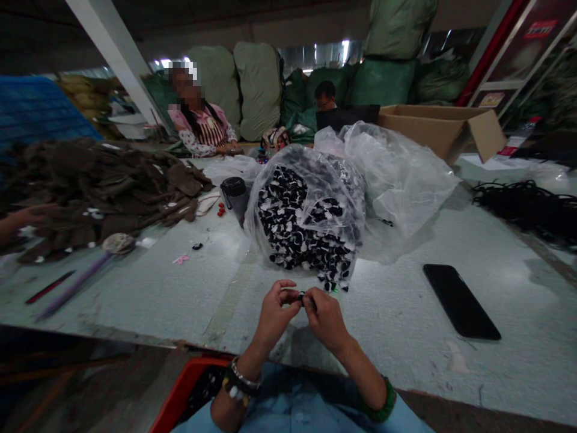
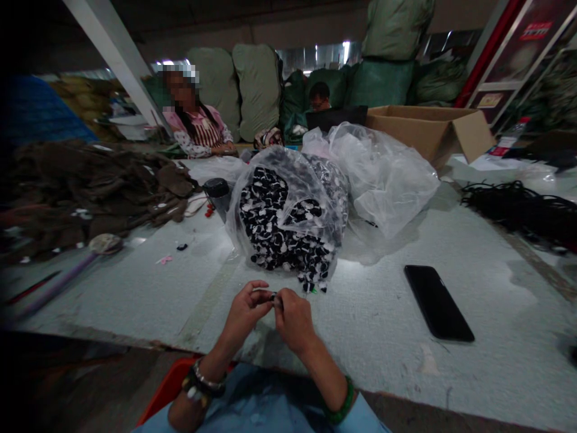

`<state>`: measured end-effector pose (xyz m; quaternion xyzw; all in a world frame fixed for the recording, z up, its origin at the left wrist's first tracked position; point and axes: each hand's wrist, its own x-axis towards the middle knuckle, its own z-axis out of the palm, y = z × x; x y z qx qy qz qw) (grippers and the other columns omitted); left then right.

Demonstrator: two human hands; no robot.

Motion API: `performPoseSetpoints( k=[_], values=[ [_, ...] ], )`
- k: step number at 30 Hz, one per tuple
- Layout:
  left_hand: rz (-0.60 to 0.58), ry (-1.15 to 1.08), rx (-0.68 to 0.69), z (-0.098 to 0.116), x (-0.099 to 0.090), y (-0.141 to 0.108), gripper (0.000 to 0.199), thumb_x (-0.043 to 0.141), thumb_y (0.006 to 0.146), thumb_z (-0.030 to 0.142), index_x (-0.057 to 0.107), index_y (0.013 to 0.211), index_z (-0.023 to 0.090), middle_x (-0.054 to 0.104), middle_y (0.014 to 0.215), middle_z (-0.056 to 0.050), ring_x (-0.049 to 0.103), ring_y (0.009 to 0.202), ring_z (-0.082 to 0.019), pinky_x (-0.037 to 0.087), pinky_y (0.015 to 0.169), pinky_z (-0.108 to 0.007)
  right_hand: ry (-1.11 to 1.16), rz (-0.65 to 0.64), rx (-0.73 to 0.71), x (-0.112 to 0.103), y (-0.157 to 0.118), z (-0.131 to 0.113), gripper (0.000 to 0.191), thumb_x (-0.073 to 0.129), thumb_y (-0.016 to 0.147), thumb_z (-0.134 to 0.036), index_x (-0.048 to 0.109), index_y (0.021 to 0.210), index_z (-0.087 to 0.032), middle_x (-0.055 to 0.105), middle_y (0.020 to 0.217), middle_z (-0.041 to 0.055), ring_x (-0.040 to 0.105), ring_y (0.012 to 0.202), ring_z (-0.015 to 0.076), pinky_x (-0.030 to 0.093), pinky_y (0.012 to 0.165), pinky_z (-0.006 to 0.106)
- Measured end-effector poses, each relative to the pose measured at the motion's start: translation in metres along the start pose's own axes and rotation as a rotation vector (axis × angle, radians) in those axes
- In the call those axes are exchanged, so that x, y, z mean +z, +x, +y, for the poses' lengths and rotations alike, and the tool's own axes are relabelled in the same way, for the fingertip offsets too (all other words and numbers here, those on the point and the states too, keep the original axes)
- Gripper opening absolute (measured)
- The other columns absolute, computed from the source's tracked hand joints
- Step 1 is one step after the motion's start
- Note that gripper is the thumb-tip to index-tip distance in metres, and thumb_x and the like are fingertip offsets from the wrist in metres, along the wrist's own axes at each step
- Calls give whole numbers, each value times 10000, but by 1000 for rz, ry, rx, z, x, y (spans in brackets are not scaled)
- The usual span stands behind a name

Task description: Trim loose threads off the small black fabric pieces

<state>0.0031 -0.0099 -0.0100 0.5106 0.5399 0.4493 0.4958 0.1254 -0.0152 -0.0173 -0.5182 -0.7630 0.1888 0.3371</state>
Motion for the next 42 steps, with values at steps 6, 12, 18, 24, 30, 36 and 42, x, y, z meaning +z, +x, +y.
performPoseSetpoints(
  k=[6,12,18,24,30,36,42],
  values=[
    [150,265,192,8,5,-5,330,537,563,85,446,862,192,565,662,22,540,685,-141,374,704,-291,-187,-10,37,-1,-1,5,122,430,677,-68,476,750,-155,557,709,43,521,649,154,308,536,228],
    [47,-378,-33,2,2,-5,402,582,571,89,369,897,187,565,618,47,535,584,-97,393,613,-233,-87,-113,11,-20,5,0,85,415,745,-141,470,686,-168,545,608,7,497,558,123,291,518,214],
    [34,-654,-153,0,-1,-7,402,588,559,85,401,907,160,587,663,17,542,582,-91,395,597,-219,179,-150,-16,-22,6,-7,174,396,738,-126,433,574,-173,441,496,-40,418,469,86,270,466,187],
    [-199,-357,-95,8,-13,-5,334,574,554,58,444,844,162,556,585,37,508,539,-85,371,546,-207,190,11,56,-18,1,-8,114,419,688,-114,448,590,-164,437,532,-27,419,508,94,289,509,198],
    [-237,-563,-57,14,-12,-9,405,571,566,64,428,926,183,566,586,39,525,559,-98,384,575,-224,399,-103,78,-16,2,-9,120,416,672,-100,476,588,-163,433,505,-40,393,478,82,286,477,185],
    [68,-588,-112,3,-2,-9,366,627,553,88,455,866,168,629,695,-3,571,661,-110,395,682,-239,526,-32,266,-4,5,9,151,423,714,-183,474,575,-155,427,478,-46,381,449,74,304,447,176],
    [173,-374,2,-1,2,-11,289,616,595,140,467,841,168,589,752,-5,555,729,-117,406,699,-246,297,109,160,-8,1,-6,140,462,720,-252,484,614,-163,434,502,-41,396,458,79,306,460,182]
  ],
)
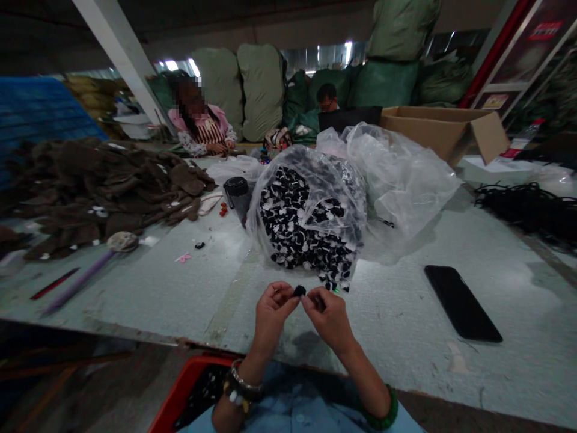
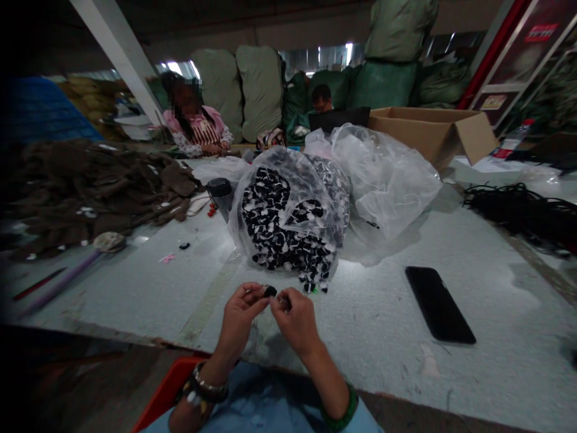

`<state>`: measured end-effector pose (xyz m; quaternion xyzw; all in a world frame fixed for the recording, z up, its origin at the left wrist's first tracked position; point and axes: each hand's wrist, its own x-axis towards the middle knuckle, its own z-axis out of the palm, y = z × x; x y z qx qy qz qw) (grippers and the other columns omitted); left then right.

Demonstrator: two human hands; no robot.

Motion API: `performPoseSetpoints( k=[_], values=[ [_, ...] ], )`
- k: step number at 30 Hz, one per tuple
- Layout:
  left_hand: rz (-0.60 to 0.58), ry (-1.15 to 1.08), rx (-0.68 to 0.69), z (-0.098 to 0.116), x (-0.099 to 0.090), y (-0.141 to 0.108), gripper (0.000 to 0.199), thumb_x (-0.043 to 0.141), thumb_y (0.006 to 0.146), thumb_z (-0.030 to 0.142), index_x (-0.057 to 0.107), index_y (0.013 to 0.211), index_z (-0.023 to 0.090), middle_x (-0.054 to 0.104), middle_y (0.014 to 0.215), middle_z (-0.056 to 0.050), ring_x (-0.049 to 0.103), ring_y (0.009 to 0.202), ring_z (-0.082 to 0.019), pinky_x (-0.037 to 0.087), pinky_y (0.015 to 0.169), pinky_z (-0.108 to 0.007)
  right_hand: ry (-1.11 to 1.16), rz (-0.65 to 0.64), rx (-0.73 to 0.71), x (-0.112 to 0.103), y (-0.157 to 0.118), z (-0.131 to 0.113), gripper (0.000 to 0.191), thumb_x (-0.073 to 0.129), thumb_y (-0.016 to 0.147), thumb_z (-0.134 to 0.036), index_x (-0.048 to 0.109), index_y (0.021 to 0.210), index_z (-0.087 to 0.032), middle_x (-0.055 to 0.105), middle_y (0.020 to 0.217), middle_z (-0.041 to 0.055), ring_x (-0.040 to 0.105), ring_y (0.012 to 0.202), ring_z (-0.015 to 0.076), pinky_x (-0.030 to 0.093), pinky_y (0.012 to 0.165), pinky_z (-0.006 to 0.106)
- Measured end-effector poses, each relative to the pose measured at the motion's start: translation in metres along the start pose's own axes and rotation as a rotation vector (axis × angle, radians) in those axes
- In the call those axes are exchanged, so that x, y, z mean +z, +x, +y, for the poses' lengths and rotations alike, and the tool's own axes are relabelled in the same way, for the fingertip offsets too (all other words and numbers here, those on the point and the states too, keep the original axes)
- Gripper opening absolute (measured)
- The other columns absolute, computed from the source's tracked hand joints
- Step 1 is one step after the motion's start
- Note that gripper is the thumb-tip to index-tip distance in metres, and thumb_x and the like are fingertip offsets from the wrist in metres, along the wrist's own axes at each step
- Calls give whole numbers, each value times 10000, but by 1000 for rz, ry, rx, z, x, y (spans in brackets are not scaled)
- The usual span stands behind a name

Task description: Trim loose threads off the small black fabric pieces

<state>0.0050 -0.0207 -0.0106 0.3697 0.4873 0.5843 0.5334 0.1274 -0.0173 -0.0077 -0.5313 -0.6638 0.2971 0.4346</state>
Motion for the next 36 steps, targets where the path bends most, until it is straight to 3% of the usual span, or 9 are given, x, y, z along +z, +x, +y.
performPoseSetpoints(
  k=[4,9,16,19,23,27,31,36],
  values=[
    [12,130,105,-1,4,-4,248,589,624,174,474,845,170,567,793,-18,543,774,-133,403,733,-267,-161,1,-77,4,0,-6,85,437,710,-160,498,650,-163,509,577,-1,464,531,109,330,515,202],
    [16,334,222,5,3,-2,219,574,629,177,507,838,175,545,682,8,526,663,-125,407,662,-254,-253,-6,-208,4,-2,-5,96,429,709,-132,519,696,-162,537,648,26,497,607,126,350,575,211],
    [-17,347,238,2,10,-5,70,548,655,190,514,713,172,540,686,3,522,689,-131,409,661,-249,-302,57,-166,2,3,0,77,428,733,-163,503,746,-154,548,672,36,509,619,135,362,582,220],
    [1,360,235,1,9,-4,78,547,658,199,505,719,174,537,682,4,522,675,-131,410,648,-251,-323,37,-213,3,3,0,71,428,724,-145,498,734,-154,550,661,38,513,618,141,362,567,224],
    [69,533,335,9,5,-1,136,558,645,200,543,780,187,562,716,-4,522,697,-145,397,690,-274,-319,-13,-320,3,0,-2,66,432,697,-122,487,708,-156,536,651,34,504,607,137,359,552,221],
    [49,606,389,18,6,-3,125,563,635,196,582,758,208,598,720,-5,540,710,-156,396,701,-277,-333,36,-337,2,-1,-2,67,426,699,-125,483,695,-160,526,635,26,495,595,133,349,538,218],
    [83,507,310,21,10,-6,182,593,611,196,555,789,203,615,751,-11,565,725,-157,395,724,-277,-381,94,-338,2,-1,2,85,417,725,-139,492,691,-160,524,623,26,495,595,134,339,533,220],
    [-17,2,-26,19,6,1,401,629,573,143,404,904,176,625,693,1,586,650,-141,415,695,-288,-426,128,-332,2,-1,-2,96,412,742,-148,505,717,-157,532,625,32,501,604,140,337,529,225]
  ],
)
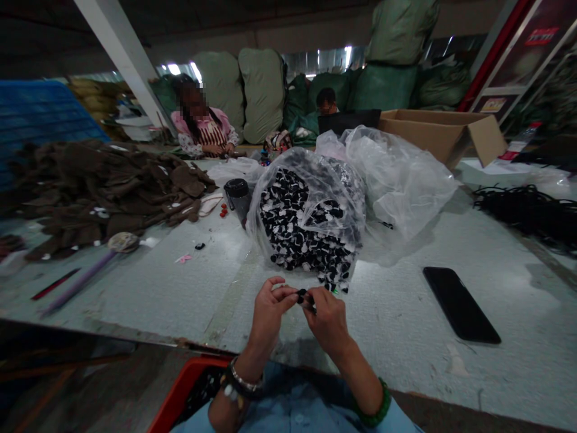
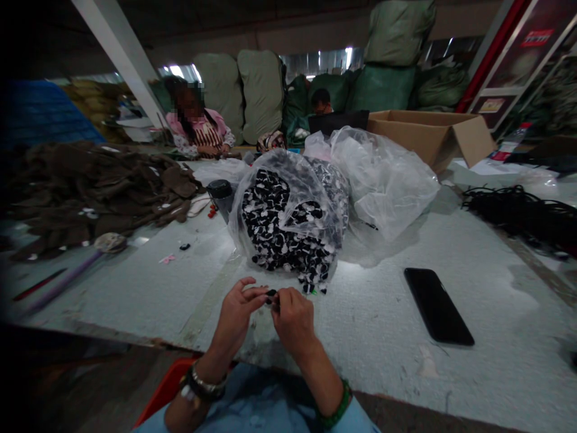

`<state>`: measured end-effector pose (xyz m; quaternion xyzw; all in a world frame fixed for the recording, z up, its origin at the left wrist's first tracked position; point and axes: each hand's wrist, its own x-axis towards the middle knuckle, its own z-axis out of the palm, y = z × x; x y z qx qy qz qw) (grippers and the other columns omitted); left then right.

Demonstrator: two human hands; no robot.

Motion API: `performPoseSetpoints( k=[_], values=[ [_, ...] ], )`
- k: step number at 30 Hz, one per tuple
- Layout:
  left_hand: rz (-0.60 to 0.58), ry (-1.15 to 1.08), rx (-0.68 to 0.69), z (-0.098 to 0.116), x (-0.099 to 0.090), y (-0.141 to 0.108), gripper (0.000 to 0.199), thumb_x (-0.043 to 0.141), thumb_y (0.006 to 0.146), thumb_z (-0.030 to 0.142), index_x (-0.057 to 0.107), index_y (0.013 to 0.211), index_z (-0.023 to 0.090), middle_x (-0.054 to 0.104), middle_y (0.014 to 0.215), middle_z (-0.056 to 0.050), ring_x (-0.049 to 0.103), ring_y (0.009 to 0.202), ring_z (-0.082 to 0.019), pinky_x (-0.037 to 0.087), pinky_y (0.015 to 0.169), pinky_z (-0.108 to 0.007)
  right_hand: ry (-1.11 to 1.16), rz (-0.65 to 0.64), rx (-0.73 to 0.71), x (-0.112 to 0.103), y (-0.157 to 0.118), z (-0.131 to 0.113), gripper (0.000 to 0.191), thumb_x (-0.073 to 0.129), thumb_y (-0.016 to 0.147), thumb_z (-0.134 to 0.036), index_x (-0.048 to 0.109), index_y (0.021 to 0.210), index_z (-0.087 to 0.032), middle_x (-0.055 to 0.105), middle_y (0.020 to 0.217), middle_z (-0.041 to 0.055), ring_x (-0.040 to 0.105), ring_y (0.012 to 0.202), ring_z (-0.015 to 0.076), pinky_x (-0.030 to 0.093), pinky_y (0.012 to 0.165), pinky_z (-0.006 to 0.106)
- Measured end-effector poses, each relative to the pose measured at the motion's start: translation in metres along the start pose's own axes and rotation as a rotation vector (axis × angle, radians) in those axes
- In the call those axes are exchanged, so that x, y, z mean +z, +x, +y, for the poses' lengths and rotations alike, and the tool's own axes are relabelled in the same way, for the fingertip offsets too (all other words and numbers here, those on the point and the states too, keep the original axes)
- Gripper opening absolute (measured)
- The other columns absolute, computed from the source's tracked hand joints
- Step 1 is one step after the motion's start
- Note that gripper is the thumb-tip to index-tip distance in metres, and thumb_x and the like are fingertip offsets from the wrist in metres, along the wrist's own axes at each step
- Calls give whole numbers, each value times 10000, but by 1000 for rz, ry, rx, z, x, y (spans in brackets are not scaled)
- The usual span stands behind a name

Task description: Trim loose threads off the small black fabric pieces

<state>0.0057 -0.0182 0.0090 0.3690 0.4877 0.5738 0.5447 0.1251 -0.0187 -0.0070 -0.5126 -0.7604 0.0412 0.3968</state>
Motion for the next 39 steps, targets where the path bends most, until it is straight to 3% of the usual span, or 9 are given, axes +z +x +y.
performPoseSetpoints(
  k=[3,6,11,17,23,26,32,39],
  values=[
    [-91,-172,-90,-1,-4,4,408,611,588,109,378,916,180,616,713,5,576,662,-118,407,686,-256,21,-4,-21,-2,1,-5,101,405,737,-131,504,735,-155,539,643,40,501,616,147,336,523,230],
    [-151,-89,-21,0,-5,4,332,578,630,128,384,891,188,597,722,5,563,665,-119,402,677,-263,89,0,-33,0,1,-6,132,383,729,-99,502,750,-153,541,655,46,495,624,150,346,541,235],
    [-78,265,198,3,0,0,196,559,657,172,436,808,185,575,696,0,542,705,-130,383,715,-267,171,12,32,1,-2,1,131,378,728,-108,497,758,-153,535,653,42,495,617,141,359,560,232],
    [-33,355,269,6,5,-5,238,595,616,174,458,810,183,586,694,-5,555,696,-148,400,715,-283,178,-2,22,-4,-3,0,75,420,709,-153,479,665,-167,513,595,12,474,556,119,335,529,221],
    [108,631,435,4,6,-9,127,563,631,168,546,752,199,563,679,12,533,670,-135,391,677,-256,150,-32,-63,-3,-4,-2,67,429,716,-166,479,671,-163,516,605,19,481,574,129,325,526,227],
    [98,656,456,5,7,-9,127,549,646,171,564,767,205,565,686,11,525,668,-135,393,663,-251,147,-40,-61,-3,-4,0,68,428,714,-155,483,675,-163,522,610,18,487,581,126,332,537,222],
    [100,582,438,4,7,-9,102,546,656,171,550,755,195,595,726,-3,553,718,-140,408,699,-255,66,-90,89,-1,-1,-2,61,480,708,-195,507,744,-153,548,674,40,512,629,141,350,552,220],
    [116,717,511,-3,5,-6,135,527,675,183,543,809,186,592,747,-2,552,701,-129,415,689,-261,59,-43,26,-1,-1,-2,143,394,743,-120,531,781,-139,561,674,49,520,642,144,366,574,228]
  ],
)
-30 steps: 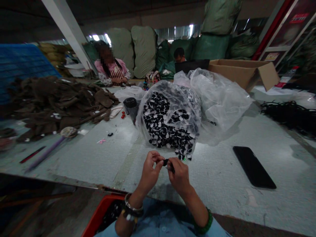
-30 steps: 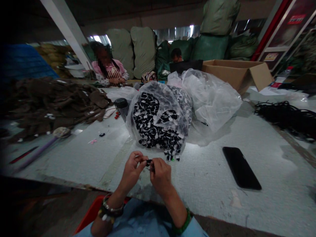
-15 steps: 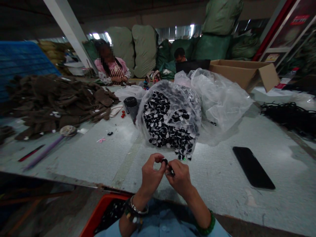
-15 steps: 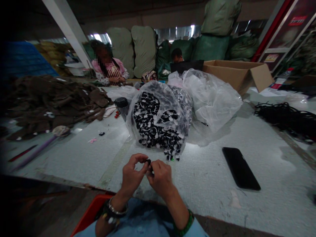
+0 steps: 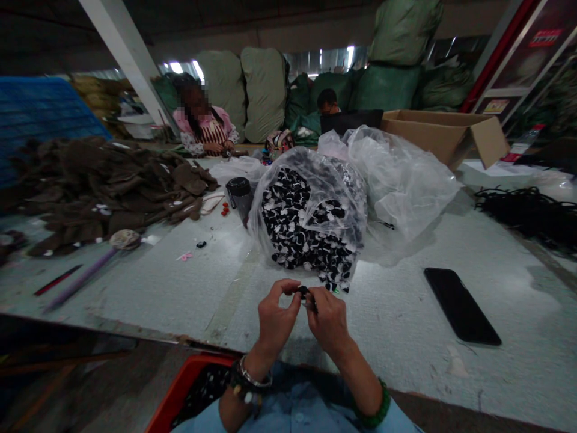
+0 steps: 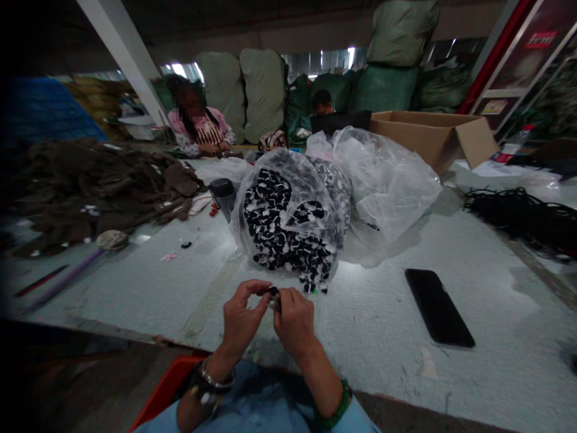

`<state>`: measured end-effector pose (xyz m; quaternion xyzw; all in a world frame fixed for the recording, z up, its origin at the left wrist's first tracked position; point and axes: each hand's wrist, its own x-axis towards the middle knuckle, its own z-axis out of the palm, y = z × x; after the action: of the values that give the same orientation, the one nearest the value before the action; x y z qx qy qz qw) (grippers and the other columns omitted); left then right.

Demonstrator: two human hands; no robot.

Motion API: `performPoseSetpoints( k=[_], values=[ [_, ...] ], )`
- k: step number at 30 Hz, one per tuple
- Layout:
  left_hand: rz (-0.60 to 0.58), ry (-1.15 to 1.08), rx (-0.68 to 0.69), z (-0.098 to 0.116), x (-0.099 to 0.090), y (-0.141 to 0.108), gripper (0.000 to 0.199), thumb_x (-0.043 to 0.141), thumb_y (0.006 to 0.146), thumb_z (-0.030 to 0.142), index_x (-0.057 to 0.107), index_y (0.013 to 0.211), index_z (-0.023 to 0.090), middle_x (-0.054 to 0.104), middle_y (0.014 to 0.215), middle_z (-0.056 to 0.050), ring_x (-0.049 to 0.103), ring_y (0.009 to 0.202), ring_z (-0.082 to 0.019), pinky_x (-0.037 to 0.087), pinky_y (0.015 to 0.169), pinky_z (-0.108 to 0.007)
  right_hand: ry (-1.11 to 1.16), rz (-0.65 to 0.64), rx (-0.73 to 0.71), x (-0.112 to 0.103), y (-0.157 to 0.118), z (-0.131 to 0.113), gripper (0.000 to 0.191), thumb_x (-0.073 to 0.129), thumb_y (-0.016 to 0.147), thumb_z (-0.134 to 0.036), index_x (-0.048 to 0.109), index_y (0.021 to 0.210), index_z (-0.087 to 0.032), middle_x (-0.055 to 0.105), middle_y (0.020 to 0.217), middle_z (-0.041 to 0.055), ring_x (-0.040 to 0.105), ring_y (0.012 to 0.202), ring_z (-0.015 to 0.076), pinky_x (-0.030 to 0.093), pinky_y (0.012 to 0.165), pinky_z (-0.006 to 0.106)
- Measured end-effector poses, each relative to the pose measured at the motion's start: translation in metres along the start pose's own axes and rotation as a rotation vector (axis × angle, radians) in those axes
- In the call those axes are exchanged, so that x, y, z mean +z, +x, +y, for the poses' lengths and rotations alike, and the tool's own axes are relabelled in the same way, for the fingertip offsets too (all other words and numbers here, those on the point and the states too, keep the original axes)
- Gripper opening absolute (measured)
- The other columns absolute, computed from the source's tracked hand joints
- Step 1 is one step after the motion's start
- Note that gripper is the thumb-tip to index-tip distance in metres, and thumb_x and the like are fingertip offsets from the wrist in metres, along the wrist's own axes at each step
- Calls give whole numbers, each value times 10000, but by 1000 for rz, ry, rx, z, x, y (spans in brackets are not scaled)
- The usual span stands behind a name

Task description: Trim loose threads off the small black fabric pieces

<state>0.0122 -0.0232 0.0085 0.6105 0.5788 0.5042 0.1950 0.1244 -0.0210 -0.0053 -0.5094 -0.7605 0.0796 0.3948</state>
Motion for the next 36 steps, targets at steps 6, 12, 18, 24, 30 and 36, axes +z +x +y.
performPoseSetpoints(
  k=[6,12,18,24,30,36],
  values=[
    [-113,-64,-34,0,-1,2,143,540,673,198,535,815,184,615,747,-11,568,719,-136,411,708,-265,33,37,39,2,-1,9,176,410,701,-86,544,808,-127,573,698,69,528,659,156,377,589,239],
    [-227,-611,-401,-6,-3,10,274,574,646,166,410,865,181,605,657,13,571,634,-128,416,648,-266,400,2,226,1,1,10,105,435,727,-156,540,715,-151,537,624,27,480,572,124,355,542,236],
    [-269,-1058,-587,-11,2,8,387,588,612,71,358,906,175,598,681,9,555,610,-97,393,622,-220,1451,-275,704,10,3,19,138,571,648,-268,491,646,-157,430,424,-66,233,311,23,157,321,158],
    [-287,-1135,-681,-8,0,9,397,591,577,44,384,895,158,592,678,-7,554,610,-105,393,602,-218,1631,-344,696,6,9,23,158,625,624,-229,513,589,-124,455,396,-55,239,292,3,119,308,148],
    [-376,-1133,-716,-11,-1,10,413,555,523,-4,425,882,153,582,615,13,532,556,-95,386,578,-212,1605,-403,716,1,11,21,161,624,631,-225,507,582,-126,440,392,-61,264,295,6,134,306,147],
    [-547,-1115,-745,-14,-8,11,448,601,524,11,466,926,155,604,651,-1,554,613,-111,380,634,-231,1557,-409,676,-2,11,27,156,630,619,-235,515,599,-131,434,386,-69,262,295,9,141,309,148]
  ],
)
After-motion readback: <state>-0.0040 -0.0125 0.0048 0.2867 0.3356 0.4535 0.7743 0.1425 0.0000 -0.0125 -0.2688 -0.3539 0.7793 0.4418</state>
